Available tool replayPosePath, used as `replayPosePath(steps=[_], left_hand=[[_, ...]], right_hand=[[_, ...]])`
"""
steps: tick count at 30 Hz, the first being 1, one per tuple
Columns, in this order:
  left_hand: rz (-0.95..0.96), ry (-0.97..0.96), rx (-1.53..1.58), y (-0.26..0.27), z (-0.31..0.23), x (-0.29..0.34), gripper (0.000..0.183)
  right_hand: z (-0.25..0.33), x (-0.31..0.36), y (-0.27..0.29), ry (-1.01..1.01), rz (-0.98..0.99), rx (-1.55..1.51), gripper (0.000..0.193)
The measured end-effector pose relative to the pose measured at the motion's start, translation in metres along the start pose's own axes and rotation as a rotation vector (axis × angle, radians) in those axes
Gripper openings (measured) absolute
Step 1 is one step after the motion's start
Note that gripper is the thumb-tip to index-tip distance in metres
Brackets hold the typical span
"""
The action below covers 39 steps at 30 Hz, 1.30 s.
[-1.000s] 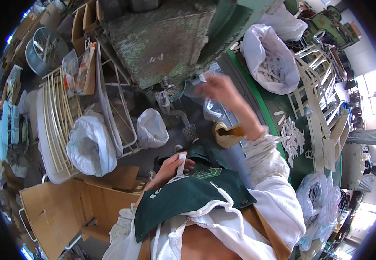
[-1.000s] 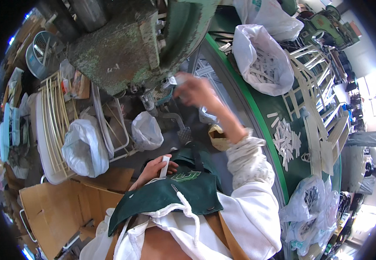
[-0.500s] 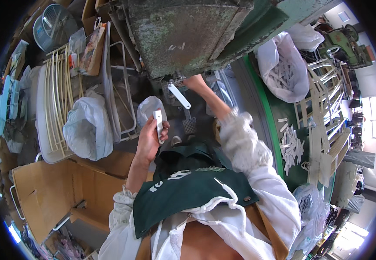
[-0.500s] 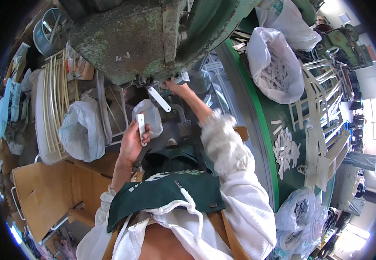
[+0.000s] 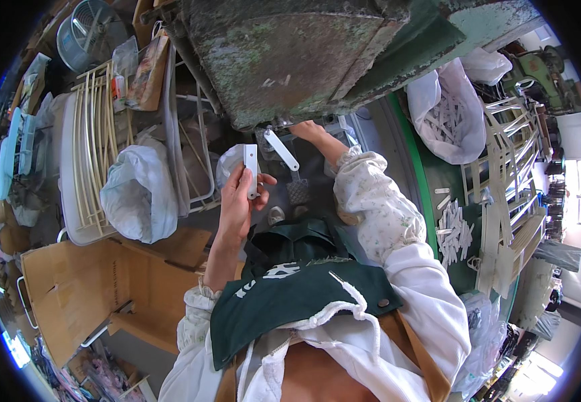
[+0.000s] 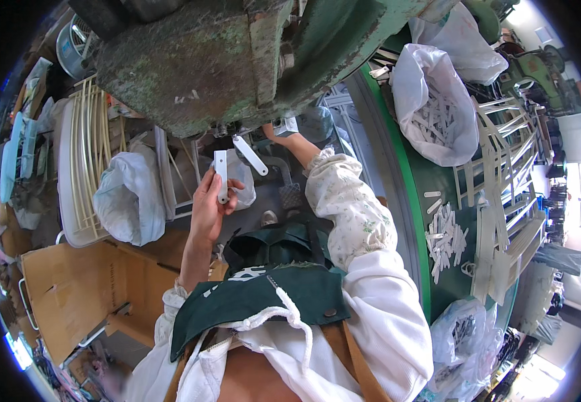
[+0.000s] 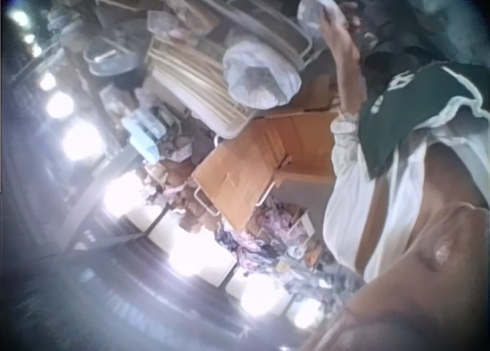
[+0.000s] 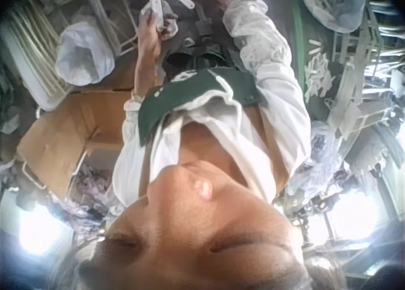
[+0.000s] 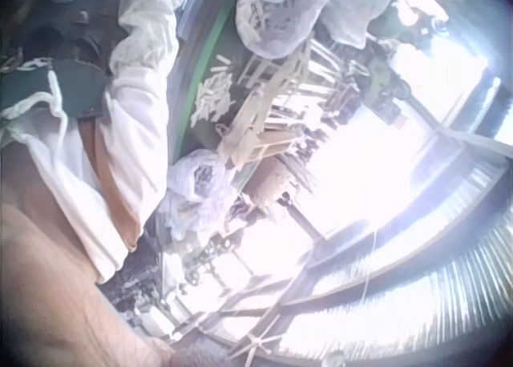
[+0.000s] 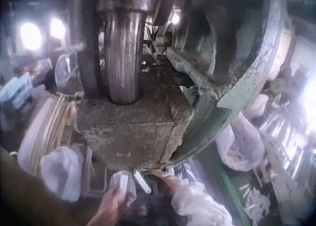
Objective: The person repeatedly picks up small white plastic pieces from a bag and a table, then inserts them into a machine to process them. The person handles the pieces one at a time, placing them into the machine and removing them afterward.
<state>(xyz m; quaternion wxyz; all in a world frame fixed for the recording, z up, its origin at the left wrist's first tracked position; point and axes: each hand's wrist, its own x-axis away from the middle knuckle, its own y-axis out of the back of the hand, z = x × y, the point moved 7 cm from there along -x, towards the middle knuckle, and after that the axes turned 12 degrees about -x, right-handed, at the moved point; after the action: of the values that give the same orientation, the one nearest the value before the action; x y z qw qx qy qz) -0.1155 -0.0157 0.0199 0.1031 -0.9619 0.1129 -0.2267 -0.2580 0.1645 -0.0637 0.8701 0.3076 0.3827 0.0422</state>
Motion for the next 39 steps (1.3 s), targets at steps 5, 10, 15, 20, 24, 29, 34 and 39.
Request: replayPosePath(steps=[5,10,15,20,24,29,34,39], left_hand=[[-0.022,-0.038,0.107,-0.013,-0.001,-0.021,0.034],[-0.057,-0.094,-0.026,-0.007,-0.005,-0.024,0.032],[-0.052,-0.088,-0.036,-0.003,-0.011,-0.019,0.030],[-0.065,-0.110,-0.052,-0.005,-0.016,-0.019,0.027],[-0.071,-0.269,-0.170,-0.015,-0.048,-0.012,0.025],[0.034,-0.200,-0.258,-0.015,-0.040,-0.041,0.027],[0.043,-0.059,-0.236,-0.005,-0.022,-0.041,0.028],[-0.019,-0.052,-0.285,0.001,-0.023,-0.038,0.028]], right_hand=[[-0.046,0.021,0.008,-0.473,0.319,-0.048,0.030],[-0.016,0.006,0.033,-0.460,0.109,-0.438,0.021],[0.094,-0.042,0.061,-0.771,0.102,-1.037,0.011],[0.094,-0.035,0.051,-0.884,0.085,-0.978,0.013],[0.092,-0.037,0.055,-0.781,0.084,-0.732,0.011],[0.111,-0.022,0.062,-0.603,0.482,-0.476,0.021],[0.121,-0.009,0.069,-0.850,0.398,-0.751,0.029],[0.131,0.001,0.071,-1.008,0.384,-0.871,0.029]])
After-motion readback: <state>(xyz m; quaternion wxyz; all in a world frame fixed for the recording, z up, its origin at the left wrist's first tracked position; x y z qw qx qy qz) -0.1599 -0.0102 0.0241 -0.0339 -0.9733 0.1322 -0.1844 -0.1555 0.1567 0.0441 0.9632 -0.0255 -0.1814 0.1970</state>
